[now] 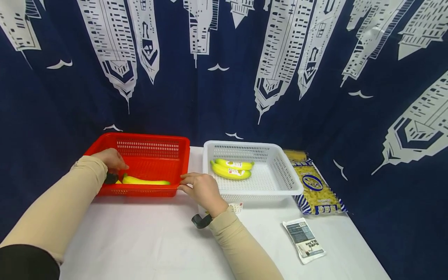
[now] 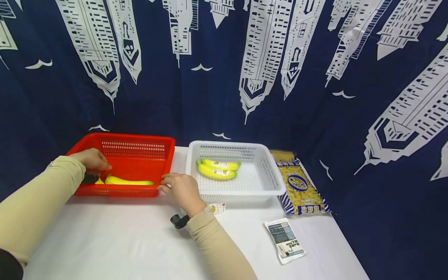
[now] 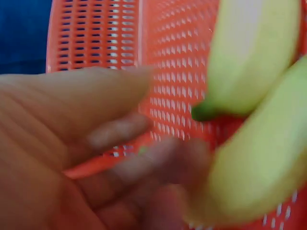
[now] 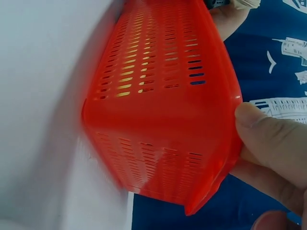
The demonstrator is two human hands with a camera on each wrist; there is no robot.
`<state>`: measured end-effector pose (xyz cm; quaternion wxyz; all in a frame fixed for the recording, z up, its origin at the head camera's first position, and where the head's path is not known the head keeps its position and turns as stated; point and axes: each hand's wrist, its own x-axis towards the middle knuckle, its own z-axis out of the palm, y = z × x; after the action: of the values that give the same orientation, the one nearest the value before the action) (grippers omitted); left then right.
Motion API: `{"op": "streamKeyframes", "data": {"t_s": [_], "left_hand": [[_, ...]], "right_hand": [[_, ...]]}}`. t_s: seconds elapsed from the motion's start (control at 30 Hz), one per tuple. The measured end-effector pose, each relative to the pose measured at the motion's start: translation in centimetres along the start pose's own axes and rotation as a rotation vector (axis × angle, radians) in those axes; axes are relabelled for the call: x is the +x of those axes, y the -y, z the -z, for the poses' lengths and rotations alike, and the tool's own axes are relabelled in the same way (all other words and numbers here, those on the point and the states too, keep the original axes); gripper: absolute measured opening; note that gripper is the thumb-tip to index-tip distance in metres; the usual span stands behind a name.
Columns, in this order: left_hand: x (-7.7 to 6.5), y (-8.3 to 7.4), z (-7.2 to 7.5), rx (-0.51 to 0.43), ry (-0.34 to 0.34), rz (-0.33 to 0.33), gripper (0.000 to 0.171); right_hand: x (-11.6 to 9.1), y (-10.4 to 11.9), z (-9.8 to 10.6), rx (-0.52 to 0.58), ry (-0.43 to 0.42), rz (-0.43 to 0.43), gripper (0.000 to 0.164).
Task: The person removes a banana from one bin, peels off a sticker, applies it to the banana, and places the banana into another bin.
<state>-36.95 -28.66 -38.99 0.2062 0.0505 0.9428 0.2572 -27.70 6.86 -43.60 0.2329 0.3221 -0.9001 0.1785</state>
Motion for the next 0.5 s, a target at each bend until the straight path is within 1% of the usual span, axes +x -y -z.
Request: {"op": "streamKeyframes", "data": {"t_s": [0.1,0.2,0.4,0.5], "left_hand": [[0.38,0.14,-0.76,0.034,0.017,0.029,0.031],[0.46,-0.02,-1.02,0.068,0.022,0.045,0.032],[0.02,-0.7,-0.85,0.127,0.038,0.029,0.033],[0.26,-0.61,-0.92,0.13,0.052,0.007,0.031]], "right_hand": [[-0.25,0.02,-0.2,-0.005,-0.016,0.01,0.018],[-0.32,-0.05,-0.33,0.008,-0.021,0.005,0.018],[-0.23,-0.17,-0.28,0.016,-0.022,0.011,0.018],[-0.25,-0.14,-0.18,0.022,-0.015,0.013,0.018]]}}
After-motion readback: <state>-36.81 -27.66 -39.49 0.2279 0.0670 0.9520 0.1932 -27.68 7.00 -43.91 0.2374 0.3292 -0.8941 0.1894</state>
